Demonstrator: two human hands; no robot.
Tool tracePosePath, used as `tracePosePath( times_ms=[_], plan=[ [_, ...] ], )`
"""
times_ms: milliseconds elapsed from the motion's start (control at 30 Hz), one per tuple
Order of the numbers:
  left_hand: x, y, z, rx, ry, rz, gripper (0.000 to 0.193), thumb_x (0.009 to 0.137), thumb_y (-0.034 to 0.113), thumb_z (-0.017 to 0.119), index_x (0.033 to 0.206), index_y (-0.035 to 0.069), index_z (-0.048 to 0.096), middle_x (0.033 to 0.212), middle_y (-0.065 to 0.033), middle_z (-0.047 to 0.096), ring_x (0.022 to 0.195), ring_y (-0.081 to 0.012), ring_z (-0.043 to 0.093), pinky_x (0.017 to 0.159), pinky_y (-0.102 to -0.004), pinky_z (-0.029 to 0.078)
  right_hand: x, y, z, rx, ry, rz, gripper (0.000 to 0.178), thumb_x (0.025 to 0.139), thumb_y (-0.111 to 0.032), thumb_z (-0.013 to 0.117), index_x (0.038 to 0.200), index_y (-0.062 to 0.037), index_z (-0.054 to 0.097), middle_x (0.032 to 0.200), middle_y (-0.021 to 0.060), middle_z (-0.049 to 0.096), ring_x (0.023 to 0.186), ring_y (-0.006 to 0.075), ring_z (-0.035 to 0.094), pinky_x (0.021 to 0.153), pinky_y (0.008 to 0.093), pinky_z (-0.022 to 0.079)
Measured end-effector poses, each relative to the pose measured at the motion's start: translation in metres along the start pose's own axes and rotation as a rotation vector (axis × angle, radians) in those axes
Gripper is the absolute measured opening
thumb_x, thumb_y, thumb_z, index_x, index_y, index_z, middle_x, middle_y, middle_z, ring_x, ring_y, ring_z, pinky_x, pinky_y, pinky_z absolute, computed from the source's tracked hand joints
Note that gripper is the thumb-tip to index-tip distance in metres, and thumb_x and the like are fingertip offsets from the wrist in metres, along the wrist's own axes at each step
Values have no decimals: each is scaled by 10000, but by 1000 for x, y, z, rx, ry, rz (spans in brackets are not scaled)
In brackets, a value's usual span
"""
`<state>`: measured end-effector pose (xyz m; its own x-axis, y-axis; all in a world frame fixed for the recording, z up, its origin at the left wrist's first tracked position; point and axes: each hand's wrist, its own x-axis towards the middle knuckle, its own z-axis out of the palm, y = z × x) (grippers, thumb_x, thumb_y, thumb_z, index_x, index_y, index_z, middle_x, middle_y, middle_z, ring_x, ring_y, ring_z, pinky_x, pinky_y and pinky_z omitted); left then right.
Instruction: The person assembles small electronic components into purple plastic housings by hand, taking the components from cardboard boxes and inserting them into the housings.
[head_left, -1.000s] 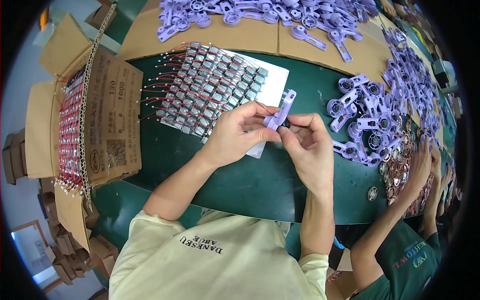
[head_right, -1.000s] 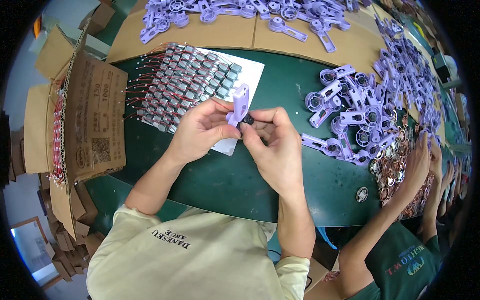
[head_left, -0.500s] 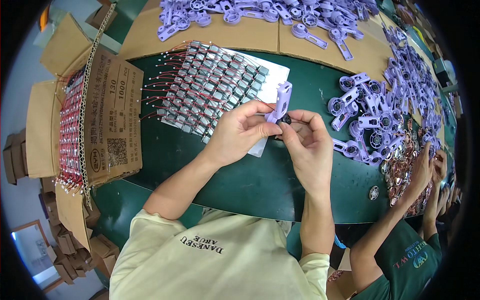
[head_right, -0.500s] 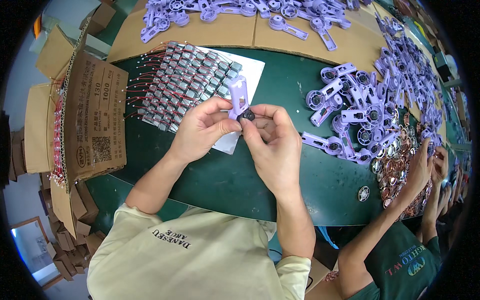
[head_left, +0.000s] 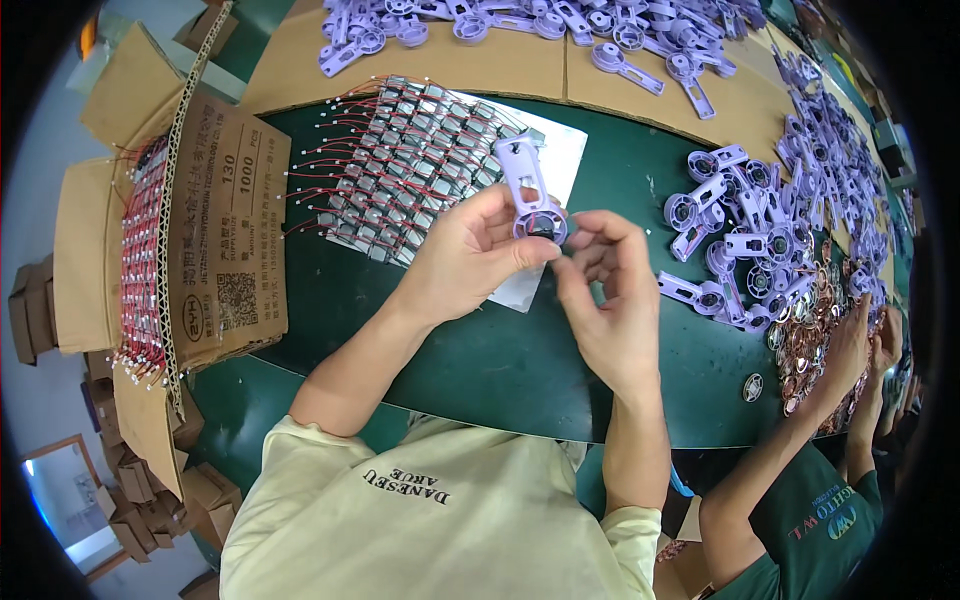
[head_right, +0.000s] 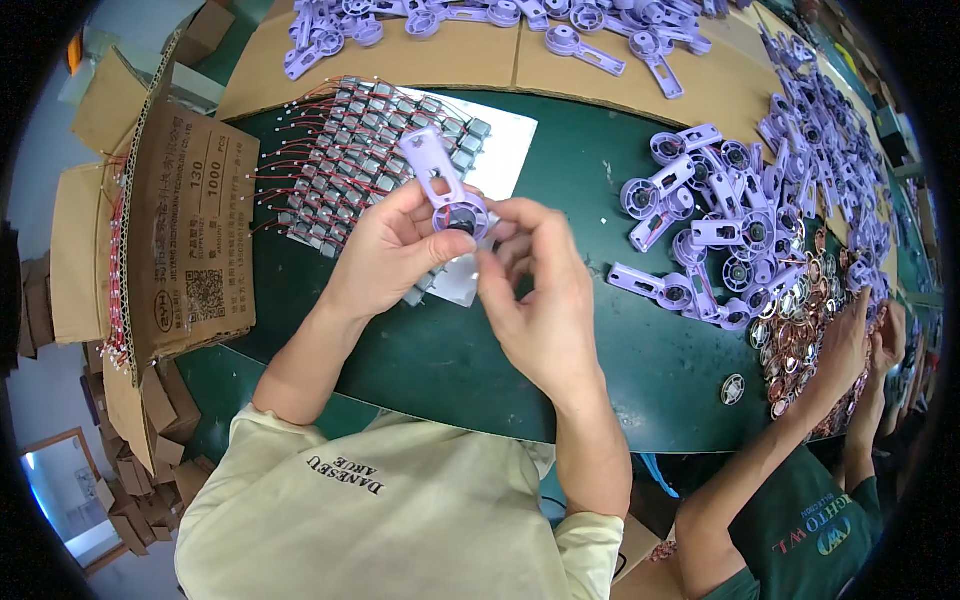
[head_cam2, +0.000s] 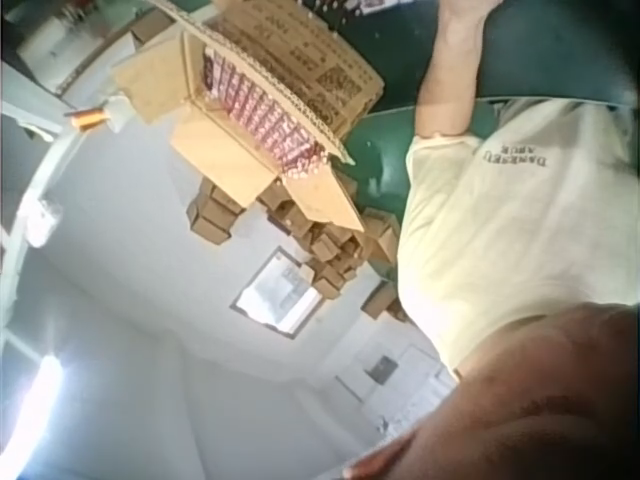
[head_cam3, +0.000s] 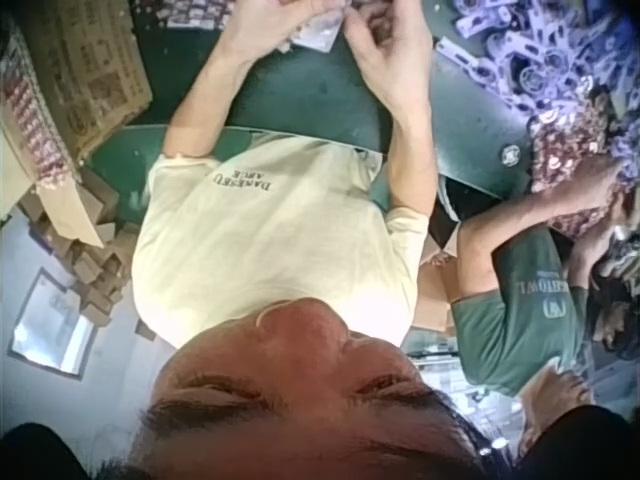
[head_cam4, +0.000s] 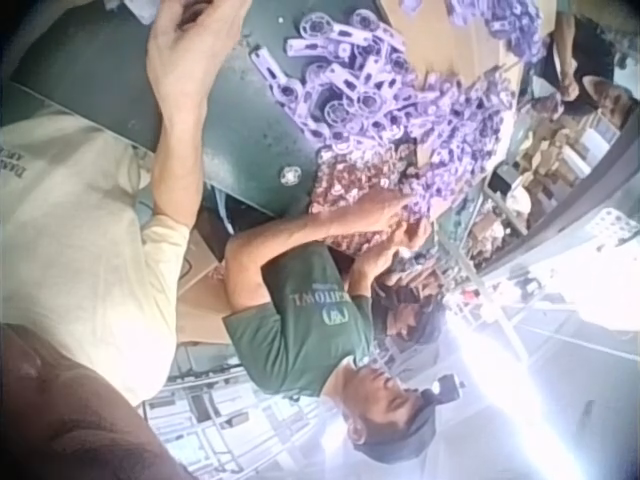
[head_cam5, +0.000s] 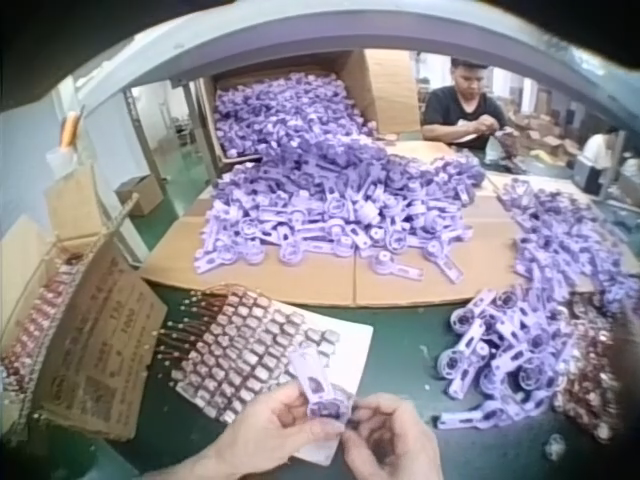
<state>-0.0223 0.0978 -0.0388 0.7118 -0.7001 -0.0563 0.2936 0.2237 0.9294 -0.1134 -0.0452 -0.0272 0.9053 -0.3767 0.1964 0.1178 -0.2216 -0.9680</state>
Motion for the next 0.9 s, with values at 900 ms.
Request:
tracePosePath(
  times_ms=[900],
  plan=[
    [-9, -9, 21, 13, 61, -5, 360, 888, -48, 615, 1237, -47, 526, 1081, -84, 610, 967, -151, 647, 856, -258, 527, 7, 1, -5, 647, -23, 358, 244, 934, -62, 579, 1145, 16, 485, 991, 93, 607, 868, 133, 595, 768, 275, 504]
  ],
)
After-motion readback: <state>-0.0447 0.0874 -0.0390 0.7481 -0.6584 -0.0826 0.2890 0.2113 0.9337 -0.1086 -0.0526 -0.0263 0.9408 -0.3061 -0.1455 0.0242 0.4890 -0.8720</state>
